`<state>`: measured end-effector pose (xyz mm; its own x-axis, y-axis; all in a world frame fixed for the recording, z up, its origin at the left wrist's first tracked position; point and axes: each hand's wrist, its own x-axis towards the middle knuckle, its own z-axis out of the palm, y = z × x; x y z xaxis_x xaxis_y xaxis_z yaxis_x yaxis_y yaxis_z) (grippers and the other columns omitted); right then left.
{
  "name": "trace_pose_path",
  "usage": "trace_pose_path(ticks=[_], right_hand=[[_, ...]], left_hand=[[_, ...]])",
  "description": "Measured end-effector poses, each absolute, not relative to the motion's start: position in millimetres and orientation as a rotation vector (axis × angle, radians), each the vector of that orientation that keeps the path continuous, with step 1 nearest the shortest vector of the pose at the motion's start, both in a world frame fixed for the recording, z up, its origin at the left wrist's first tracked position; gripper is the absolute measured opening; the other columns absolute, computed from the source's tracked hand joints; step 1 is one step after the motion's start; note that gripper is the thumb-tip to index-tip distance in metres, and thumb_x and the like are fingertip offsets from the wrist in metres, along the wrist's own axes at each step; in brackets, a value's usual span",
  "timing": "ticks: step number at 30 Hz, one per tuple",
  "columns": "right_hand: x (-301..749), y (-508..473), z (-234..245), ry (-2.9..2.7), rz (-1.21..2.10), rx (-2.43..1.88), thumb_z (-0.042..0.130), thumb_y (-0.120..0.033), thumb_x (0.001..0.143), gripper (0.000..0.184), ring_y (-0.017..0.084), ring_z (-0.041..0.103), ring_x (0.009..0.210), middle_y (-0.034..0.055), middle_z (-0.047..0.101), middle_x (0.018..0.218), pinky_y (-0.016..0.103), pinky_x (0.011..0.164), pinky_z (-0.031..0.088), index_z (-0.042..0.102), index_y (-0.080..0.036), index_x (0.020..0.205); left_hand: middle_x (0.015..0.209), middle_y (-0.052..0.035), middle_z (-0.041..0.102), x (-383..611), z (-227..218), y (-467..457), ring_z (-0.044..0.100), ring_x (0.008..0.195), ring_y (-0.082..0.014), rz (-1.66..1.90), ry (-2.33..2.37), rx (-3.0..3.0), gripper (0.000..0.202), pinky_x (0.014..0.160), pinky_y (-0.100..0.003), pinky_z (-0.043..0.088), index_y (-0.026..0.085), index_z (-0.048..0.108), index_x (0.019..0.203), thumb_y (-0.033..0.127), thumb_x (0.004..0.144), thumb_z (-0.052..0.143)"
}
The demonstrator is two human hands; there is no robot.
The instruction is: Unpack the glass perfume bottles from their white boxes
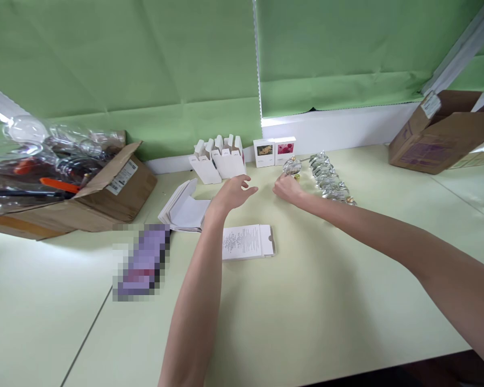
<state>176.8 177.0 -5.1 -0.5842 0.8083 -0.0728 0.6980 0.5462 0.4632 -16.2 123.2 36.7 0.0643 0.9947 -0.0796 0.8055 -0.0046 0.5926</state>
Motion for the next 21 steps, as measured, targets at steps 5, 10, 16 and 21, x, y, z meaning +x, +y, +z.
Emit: trace_pose_path(ticks=[5, 10, 16, 21], right_hand=[[178.5, 177.2, -2.1, 2.501, 0.544, 1.286, 0.046, 0.004, 0.084, 0.033, 0.033, 0.066, 0.098, 0.0296, 0.072, 0.1, 0.032, 0.062, 0.046, 0.076, -0.001, 0.097], [180.3, 171.2, -4.4, 2.495, 0.539, 1.321, 0.045, 0.002, 0.084, 0.033, 0.034, 0.066, 0.099, 0.0321, 0.07, 0.104, 0.034, 0.062, 0.047, 0.075, 0.001, 0.099], [179.2, 172.7, -3.9, 2.49, 0.496, 1.404, 0.044, 0.002, 0.083, 0.035, 0.037, 0.065, 0.1, 0.032, 0.071, 0.102, 0.035, 0.06, 0.047, 0.075, 0.002, 0.099], [179.7, 173.7, -0.1, 2.528, 0.414, 1.484, 0.045, 0.005, 0.083, 0.033, 0.037, 0.064, 0.102, 0.0319, 0.071, 0.104, 0.037, 0.067, 0.046, 0.075, 0.002, 0.095]], left_hand=[[0.131, -0.006, 0.065, -15.8, 37.3, 123.3, 0.066, 0.105, -0.0221, 0.497, 1.792, 1.85, 0.051, 0.077, -0.029, 0.05, 0.027, 0.057, 0.131, 0.054, 0.087, 0.061], [0.131, -0.0063, 0.065, -14.5, 39.6, 121.5, 0.066, 0.105, -0.0226, 0.492, 1.807, 1.838, 0.052, 0.077, -0.029, 0.05, 0.027, 0.057, 0.13, 0.054, 0.087, 0.061], [0.13, -0.0072, 0.066, -13.6, 39.8, 120.7, 0.066, 0.107, -0.0229, 0.489, 1.804, 1.852, 0.052, 0.078, -0.029, 0.05, 0.025, 0.057, 0.131, 0.054, 0.088, 0.06], [0.13, -0.0072, 0.066, -15.0, 40.1, 121.5, 0.066, 0.106, -0.0231, 0.508, 1.81, 1.853, 0.051, 0.079, -0.03, 0.051, 0.025, 0.058, 0.13, 0.053, 0.088, 0.06]])
